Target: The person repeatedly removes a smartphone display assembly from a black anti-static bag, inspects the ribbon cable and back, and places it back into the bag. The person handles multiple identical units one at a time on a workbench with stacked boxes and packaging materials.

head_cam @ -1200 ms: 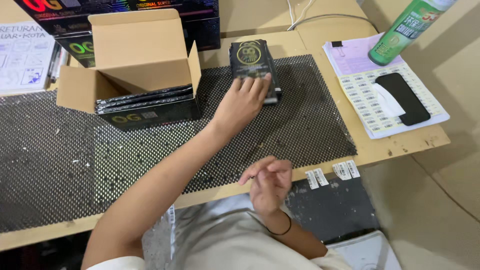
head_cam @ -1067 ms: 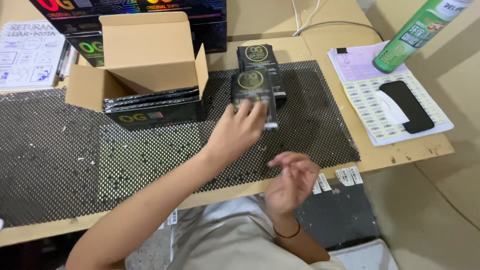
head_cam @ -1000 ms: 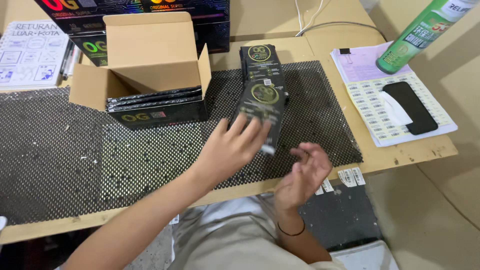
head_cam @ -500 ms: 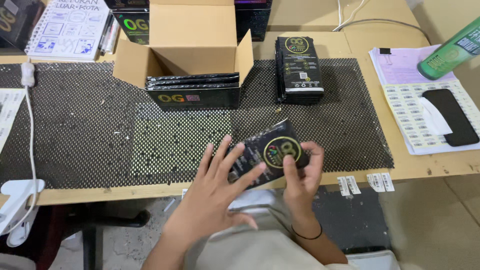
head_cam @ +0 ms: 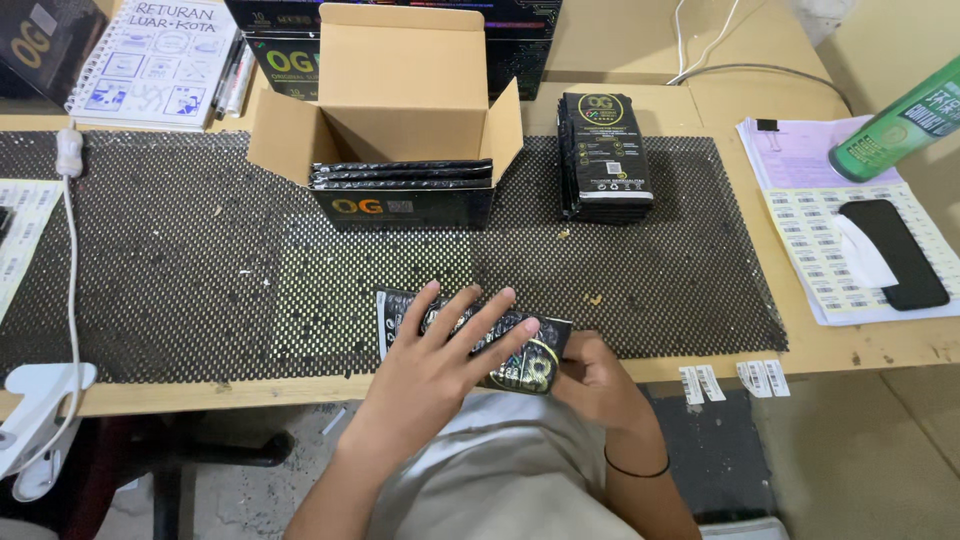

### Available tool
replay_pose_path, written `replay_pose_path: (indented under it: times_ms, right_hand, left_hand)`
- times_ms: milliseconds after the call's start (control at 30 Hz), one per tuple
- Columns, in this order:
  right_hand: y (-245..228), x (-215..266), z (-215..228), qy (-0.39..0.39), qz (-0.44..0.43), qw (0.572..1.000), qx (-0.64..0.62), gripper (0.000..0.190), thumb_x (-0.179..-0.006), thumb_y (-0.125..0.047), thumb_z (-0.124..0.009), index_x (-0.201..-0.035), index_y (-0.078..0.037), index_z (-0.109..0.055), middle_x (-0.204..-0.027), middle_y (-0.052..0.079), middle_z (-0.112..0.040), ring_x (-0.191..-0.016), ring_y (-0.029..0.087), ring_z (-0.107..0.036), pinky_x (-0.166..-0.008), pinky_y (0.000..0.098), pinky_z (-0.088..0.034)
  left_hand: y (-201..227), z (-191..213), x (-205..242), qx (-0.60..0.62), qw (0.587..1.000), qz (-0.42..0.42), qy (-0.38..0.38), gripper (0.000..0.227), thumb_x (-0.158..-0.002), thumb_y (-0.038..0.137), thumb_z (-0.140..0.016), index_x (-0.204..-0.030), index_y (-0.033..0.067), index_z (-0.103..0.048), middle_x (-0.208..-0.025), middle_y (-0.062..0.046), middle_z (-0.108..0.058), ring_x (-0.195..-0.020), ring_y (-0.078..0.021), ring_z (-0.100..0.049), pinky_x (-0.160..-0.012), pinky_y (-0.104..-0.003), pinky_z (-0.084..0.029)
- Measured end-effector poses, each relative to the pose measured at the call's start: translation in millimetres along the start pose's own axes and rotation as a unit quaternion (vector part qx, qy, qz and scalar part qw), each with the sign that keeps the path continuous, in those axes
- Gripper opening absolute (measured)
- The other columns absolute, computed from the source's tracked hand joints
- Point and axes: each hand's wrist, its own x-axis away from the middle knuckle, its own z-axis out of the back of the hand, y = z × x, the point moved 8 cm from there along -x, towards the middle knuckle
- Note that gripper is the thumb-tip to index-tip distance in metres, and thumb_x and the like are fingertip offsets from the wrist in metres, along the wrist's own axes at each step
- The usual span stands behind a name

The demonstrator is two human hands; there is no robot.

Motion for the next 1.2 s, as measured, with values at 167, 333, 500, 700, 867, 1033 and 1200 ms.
replay_pose_path:
  times_ms: [167,333,500,700,867,1033,1200]
  right_hand:
    - [60.5,30.8,64.0,0.314,-0.007,0.938,-0.148,0.017,-0.093,-0.013,-0.065,-0.092,0.003,-0.071,-0.085,0.008,-0.069,-0.074,0.02,-0.064,-0.064,0.0323,-0.054]
    - [12.3,47.0,101.6,0.557,0.076,0.783,-0.266,0.05,-0.095,-0.036,-0.056,-0.134,-0.006,-0.061,-0.113,0.007,-0.072,-0.106,0.025,-0.07,-0.093,0.0407,-0.06]
    - [63.1,98.2,122.9,0.656,0.109,0.713,-0.223,0.018,-0.088,-0.018,-0.073,-0.097,-0.003,-0.075,-0.096,0.008,-0.073,-0.093,0.019,-0.072,-0.088,0.0311,-0.061]
    - [63.1,103.1,63.2,0.424,0.187,0.886,0.012,0.028,-0.099,-0.033,-0.07,-0.115,-0.011,-0.064,-0.087,-0.002,-0.064,-0.068,0.007,-0.051,-0.064,0.0271,-0.044]
    - [-17.2,34.9,21.5,0.175,0.133,0.967,0.126,0.053,-0.101,-0.051,-0.054,-0.114,-0.001,-0.065,-0.097,0.005,-0.069,-0.082,0.016,-0.065,-0.069,0.0308,-0.051]
    - [-10.4,19.9,19.6,0.199,0.141,0.969,0.033,0.012,-0.076,-0.005,-0.075,-0.067,0.0,-0.069,-0.05,0.006,-0.054,-0.04,0.015,-0.04,-0.04,0.0309,-0.038]
    - [-14.3,14.0,39.2,0.243,0.126,0.962,-0.026,0.021,-0.084,-0.008,-0.067,-0.066,0.001,-0.062,-0.047,0.004,-0.048,-0.043,0.009,-0.038,-0.04,0.0253,-0.031]
  left_hand:
    - [-24.4,3.7,1.1,0.01,1.0,0.026,0.002,0.094,-0.072,0.013,-0.078,-0.156,0.0278,-0.04,-0.159,-0.014,-0.044,-0.136,-0.0332,-0.051,-0.114,-0.053,-0.035]
    - [-56.9,-2.9,7.5,0.072,0.996,0.042,-0.018,0.091,-0.08,0.059,-0.08,-0.155,0.0244,-0.044,-0.162,-0.015,-0.041,-0.149,-0.0326,-0.042,-0.122,-0.055,-0.026]
    - [-46.9,-7.9,-4.7,0.102,0.989,0.091,-0.053,0.097,-0.086,0.068,-0.071,-0.161,0.0202,-0.033,-0.169,-0.02,-0.024,-0.158,-0.0391,-0.019,-0.127,-0.059,-0.012]
    - [13.2,-15.1,-12.7,0.461,0.884,0.065,-0.033,0.023,-0.104,0.026,-0.053,-0.109,0.0052,-0.063,-0.066,-0.009,-0.061,-0.056,-0.0305,-0.061,-0.049,-0.04,-0.04]
    - [-4.4,-23.7,5.3,0.504,0.836,0.173,0.133,0.018,-0.102,0.02,-0.057,-0.099,0.0037,-0.062,-0.074,-0.001,-0.058,-0.059,-0.014,-0.051,-0.055,-0.028,-0.04]
    - [-10.3,-42.6,17.1,0.572,0.744,0.256,0.23,0.014,-0.091,0.013,-0.07,-0.097,0.0005,-0.07,-0.062,-0.009,-0.067,-0.051,-0.0204,-0.066,-0.051,-0.032,-0.056]
    - [17.2,-61.3,12.4,0.687,0.669,0.228,0.168,0.012,-0.083,0.008,-0.081,-0.086,0.0019,-0.072,-0.063,-0.008,-0.066,-0.051,-0.0201,-0.063,-0.048,-0.03,-0.057]
